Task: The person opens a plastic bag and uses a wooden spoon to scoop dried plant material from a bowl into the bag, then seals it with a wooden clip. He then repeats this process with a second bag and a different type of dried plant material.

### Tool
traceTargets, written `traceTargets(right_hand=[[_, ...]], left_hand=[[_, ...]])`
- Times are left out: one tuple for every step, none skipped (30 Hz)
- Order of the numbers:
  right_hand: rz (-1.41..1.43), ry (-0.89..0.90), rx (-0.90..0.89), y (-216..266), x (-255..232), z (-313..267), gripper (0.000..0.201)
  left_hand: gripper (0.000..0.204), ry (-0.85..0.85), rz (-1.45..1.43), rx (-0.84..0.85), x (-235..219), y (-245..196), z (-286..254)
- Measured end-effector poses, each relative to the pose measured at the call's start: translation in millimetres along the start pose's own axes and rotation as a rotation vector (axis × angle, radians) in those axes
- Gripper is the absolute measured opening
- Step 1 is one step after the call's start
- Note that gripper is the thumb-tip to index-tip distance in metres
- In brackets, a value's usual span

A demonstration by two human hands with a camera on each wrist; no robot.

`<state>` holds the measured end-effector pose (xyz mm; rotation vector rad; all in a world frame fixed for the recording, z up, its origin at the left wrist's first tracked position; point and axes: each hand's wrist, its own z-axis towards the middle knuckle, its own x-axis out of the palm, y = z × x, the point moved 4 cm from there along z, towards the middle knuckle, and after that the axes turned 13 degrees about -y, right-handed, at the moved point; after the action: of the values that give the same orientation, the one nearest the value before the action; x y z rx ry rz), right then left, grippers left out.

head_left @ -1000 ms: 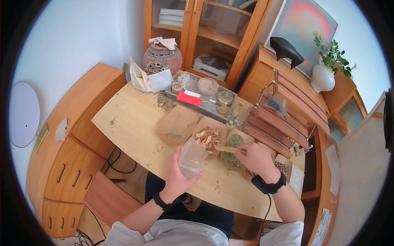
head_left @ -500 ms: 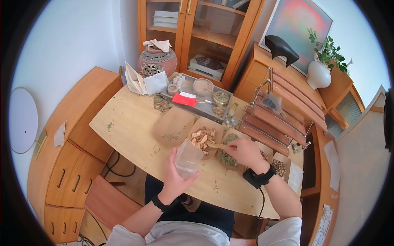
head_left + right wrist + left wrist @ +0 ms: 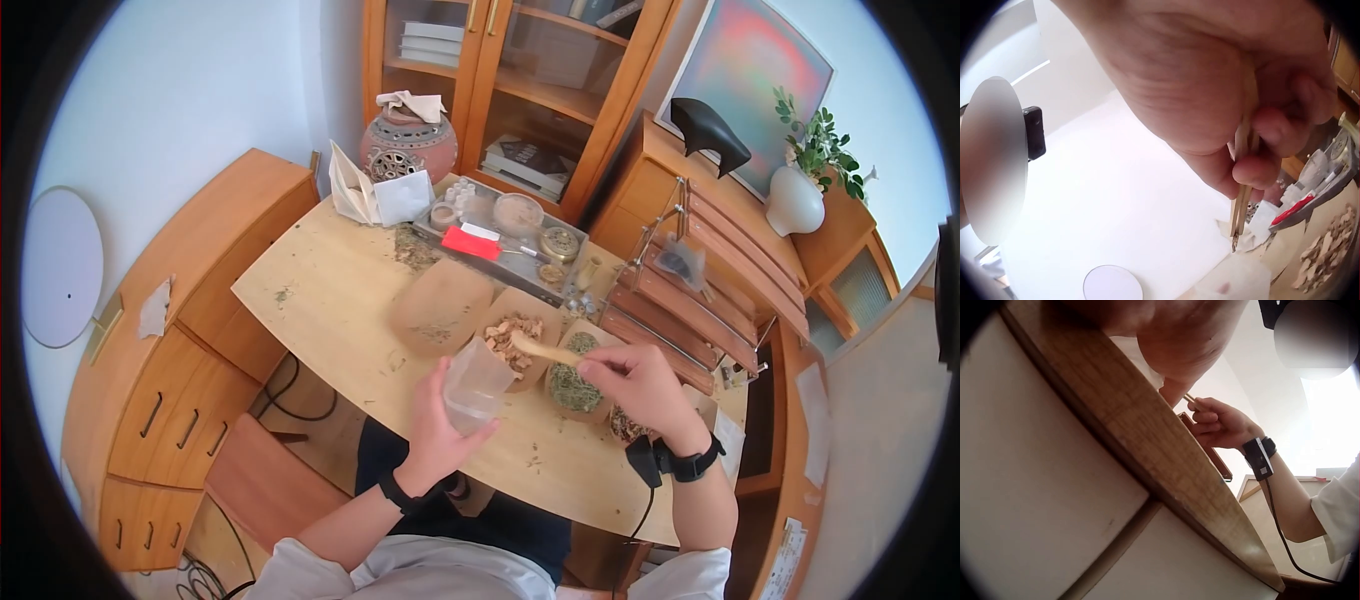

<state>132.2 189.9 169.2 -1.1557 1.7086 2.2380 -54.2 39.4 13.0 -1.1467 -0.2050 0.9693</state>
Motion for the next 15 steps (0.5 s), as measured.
traceTargets(right_hand=[[-0.006,0.026,0.008,5,4,-4,0.027],[-0.030,0.047,-0.018,10,10,-7,0.027],[-0.053,0.066,-0.043,14,16,-11,0.026],[-0.077,0.084,-0.068,17,20,-14,0.026],[-0.088,0.101,-0.091,10,26,-14,0.026],[-0.106,0.106,-0.098,11,27,-16,0.027],[-0.124,0.113,-0.106,12,28,-17,0.027],[-0.143,0.121,-0.114,12,29,-18,0.027],[-0.112,0.113,-0.076,10,27,-17,0.028],[-0.083,0.106,-0.038,5,23,-16,0.028],[-0.056,0.099,-0.002,0,19,-14,0.028],[-0.073,0.048,0.018,-6,13,-10,0.028],[-0.089,-0.004,0.038,-14,6,-2,0.027],[-0.104,-0.059,0.058,-20,0,5,0.027],[-0.229,-0.121,-0.014,-22,-5,14,0.028]], left_hand=[[0.107,0.004,0.006,-0.002,0,-1,0],[0.108,0.009,0.010,-0.003,-1,-2,0],[0.108,0.015,0.014,-0.004,0,-2,0],[0.109,0.019,-0.007,-0.012,0,-2,0],[0.109,0.023,-0.028,-0.021,0,-1,0],[0.110,0.027,-0.048,-0.030,0,0,0],[0.110,0.026,-0.050,-0.027,0,0,0],[0.110,0.025,-0.052,-0.024,0,0,0],[0.110,0.022,-0.054,-0.022,-1,1,-1],[0.110,0.015,-0.077,-0.020,0,3,-2],[0.110,0.006,-0.101,-0.019,2,7,-3],[0.110,-0.001,-0.125,-0.017,2,9,-4],[0.110,-0.004,-0.120,-0.022,2,9,-5],[0.109,-0.005,-0.116,-0.025,1,7,-5],[0.109,-0.003,-0.112,-0.026,1,6,-5]])
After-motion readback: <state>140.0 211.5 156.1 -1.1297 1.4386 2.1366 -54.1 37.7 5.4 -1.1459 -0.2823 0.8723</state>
